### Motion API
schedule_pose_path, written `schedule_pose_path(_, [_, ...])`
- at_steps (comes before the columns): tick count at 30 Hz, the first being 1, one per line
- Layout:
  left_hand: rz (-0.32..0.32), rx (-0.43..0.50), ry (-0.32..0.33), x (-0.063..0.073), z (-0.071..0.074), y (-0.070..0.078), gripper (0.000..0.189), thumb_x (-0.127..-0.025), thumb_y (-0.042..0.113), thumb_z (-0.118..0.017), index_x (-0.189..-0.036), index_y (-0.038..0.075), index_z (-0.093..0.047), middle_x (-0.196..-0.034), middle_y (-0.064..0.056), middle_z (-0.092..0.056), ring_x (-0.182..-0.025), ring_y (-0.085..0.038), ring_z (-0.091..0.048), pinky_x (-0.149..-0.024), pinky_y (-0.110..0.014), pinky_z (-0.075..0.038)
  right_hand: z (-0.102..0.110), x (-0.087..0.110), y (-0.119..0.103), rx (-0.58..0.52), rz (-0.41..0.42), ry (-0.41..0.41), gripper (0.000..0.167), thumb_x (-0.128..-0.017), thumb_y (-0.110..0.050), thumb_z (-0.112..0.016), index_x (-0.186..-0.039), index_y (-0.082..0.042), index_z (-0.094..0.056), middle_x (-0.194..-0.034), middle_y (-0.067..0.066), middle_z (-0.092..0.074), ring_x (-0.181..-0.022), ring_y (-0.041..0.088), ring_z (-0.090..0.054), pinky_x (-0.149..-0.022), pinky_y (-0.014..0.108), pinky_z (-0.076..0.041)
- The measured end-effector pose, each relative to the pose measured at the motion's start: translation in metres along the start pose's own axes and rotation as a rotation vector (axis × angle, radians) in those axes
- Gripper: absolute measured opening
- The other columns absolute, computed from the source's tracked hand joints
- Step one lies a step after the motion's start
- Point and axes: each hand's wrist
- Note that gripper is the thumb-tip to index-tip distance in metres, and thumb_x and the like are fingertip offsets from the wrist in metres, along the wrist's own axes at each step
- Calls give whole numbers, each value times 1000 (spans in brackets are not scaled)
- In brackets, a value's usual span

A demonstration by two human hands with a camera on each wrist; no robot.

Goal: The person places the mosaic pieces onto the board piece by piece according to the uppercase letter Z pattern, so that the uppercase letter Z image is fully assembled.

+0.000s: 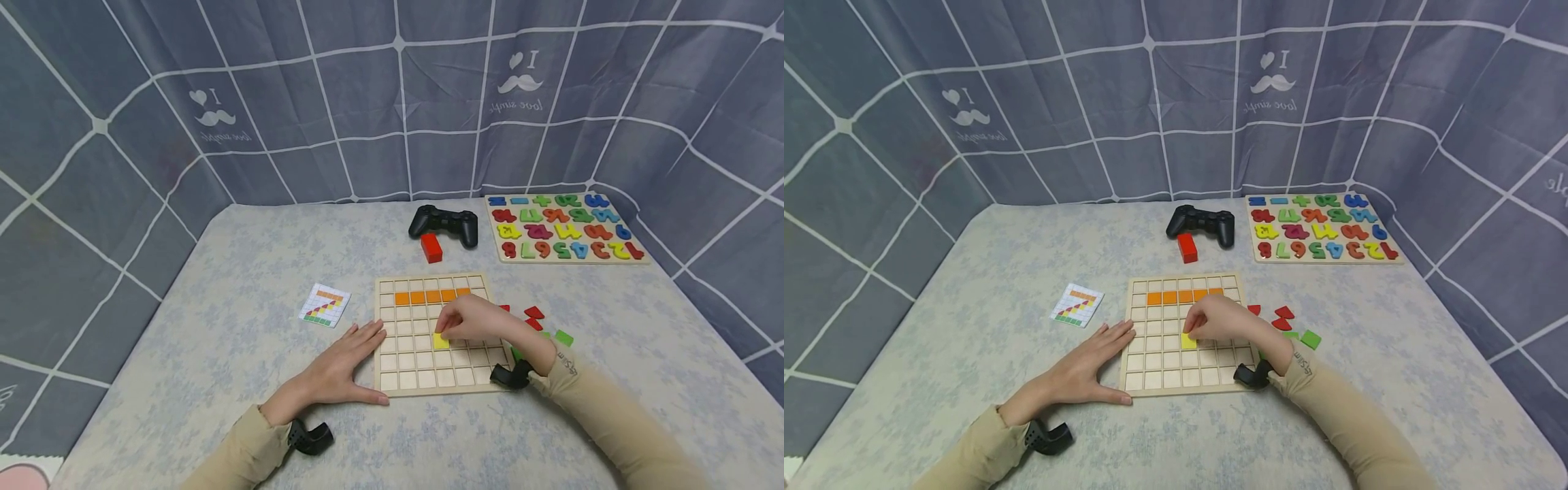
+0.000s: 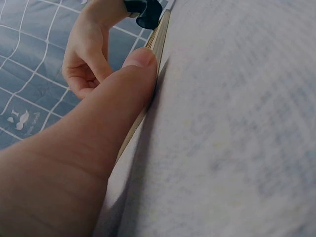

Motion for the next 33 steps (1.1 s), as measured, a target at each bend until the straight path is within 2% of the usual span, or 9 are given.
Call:
schedule_pose_path(5, [-4,-5,-4,-1,0,0,108,-72,69,-64,-148,2,-26,-155,-11,-17,-142,-22,-13,-117,-38,-8,-7,-2,0,40,-20,43,5,-82,-13,-73,-79,-17,-73,-71,-11,-61,-66,8,-54,-61,25,-49])
schedule_pose_path(10, [16,-5,-17,-1,0,0,109,-72,70,-64,-148,3,-24,-156,-9,-15,-143,-19,-10,-117,-34,-6,-1,2,-2,63,-28,61,9,-77,-12,-76,-80,-19,-70,-72,-8,-56,-68,12,-51,-61,27,-46])
schedule_pose_path(13, [17,-4,-17,-1,0,0,109,-72,70,-64,-148,3,-24,-156,-9,-15,-143,-18,-10,-117,-34,-6,11,6,2,22,-34,41,12,-76,-12,-78,-83,-14,-69,-71,-4,-54,-67,14,-50,-62,28,-44])
schedule_pose_path(20, [3,0,-5,-1,0,0,108,-72,69,-64,-148,3,-25,-156,-9,-16,-142,-20,-12,-117,-35,-7,46,18,25,-141,-72,-47,19,-82,-11,-72,-98,-3,-65,-76,2,-56,-68,18,-49,-59,27,-43])
schedule_pose_path(23, [-10,-1,8,-1,0,-1,108,-72,68,-65,-148,2,-26,-155,-11,-18,-142,-23,-14,-117,-38,-8,58,23,36,-173,-84,-62,23,-82,-10,-71,-101,0,-64,-78,4,-57,-69,19,-50,-58,26,-44])
schedule_pose_path(29, [2,-2,-1,-1,-1,0,108,-72,69,-64,-148,2,-26,-155,-10,-17,-142,-22,-14,-117,-37,-8,70,30,55,-218,-92,-56,26,-83,-6,-70,-104,5,-62,-82,7,-61,-71,21,-57,-64,25,-50])
schedule_pose_path(33, [17,2,-9,-1,-1,0,109,-71,70,-64,-148,3,-26,-156,-8,-16,-142,-20,-12,-117,-35,-7,74,32,65,-248,-135,-63,27,-82,-5,-69,-105,5,-61,-85,8,-62,-75,19,-56,-65,26,-50])
Point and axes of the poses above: each hand's wrist, its own x-axis away from the middle knuckle, its own z-axis out of the back of the hand, y = z × x
